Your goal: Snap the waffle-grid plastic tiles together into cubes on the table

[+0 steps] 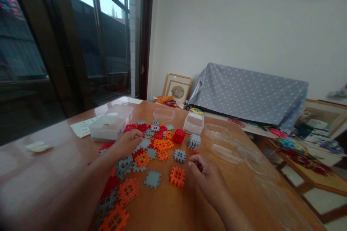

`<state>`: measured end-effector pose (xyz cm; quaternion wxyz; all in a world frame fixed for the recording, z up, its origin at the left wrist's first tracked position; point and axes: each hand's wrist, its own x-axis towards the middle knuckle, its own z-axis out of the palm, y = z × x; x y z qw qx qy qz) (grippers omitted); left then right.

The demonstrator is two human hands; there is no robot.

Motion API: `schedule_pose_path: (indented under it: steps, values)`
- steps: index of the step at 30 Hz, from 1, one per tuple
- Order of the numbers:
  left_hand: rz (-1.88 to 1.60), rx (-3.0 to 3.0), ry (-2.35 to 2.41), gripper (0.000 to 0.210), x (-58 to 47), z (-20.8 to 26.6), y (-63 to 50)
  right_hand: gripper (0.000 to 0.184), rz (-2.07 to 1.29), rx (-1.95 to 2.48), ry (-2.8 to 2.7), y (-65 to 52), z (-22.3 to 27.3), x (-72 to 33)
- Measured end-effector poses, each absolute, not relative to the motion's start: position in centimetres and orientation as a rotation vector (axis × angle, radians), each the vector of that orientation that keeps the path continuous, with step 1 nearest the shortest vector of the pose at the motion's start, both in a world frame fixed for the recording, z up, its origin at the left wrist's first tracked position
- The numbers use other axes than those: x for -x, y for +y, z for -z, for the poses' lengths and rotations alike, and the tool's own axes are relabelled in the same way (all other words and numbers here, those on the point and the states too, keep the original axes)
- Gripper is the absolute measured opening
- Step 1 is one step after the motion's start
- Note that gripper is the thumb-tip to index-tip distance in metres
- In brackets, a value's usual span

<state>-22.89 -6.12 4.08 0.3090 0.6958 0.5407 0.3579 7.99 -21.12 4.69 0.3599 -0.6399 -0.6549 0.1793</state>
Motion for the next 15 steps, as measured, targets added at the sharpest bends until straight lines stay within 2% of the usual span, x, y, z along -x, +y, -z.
schedule_pose_path:
  steps: [3, 7, 11, 15]
  values:
    - [-0.907, -1.907, 1.446, 0.014, 23.1, -3.9, -6.0, 0.027, -0.486, 1.693, -1.755, -21.4, -4.3, -7.1]
    - [-0.862, -1.958, 1.473, 0.018, 22.9, -3.8, -6.5, 0.035, -0.477, 1.685, -1.844, -21.7, -3.7, -5.5]
    - [-0.836, -2.021, 1.441, 0.021, 21.8, -3.9, -7.7, 0.032, -0.446, 1.653, -1.876, -20.8, -3.9, -4.9]
    - [-0.750, -2.192, 1.343, 0.035, 20.4, -4.1, -9.0, 0.029, -0.383, 1.684, -1.907, -18.3, -4.3, -4.3]
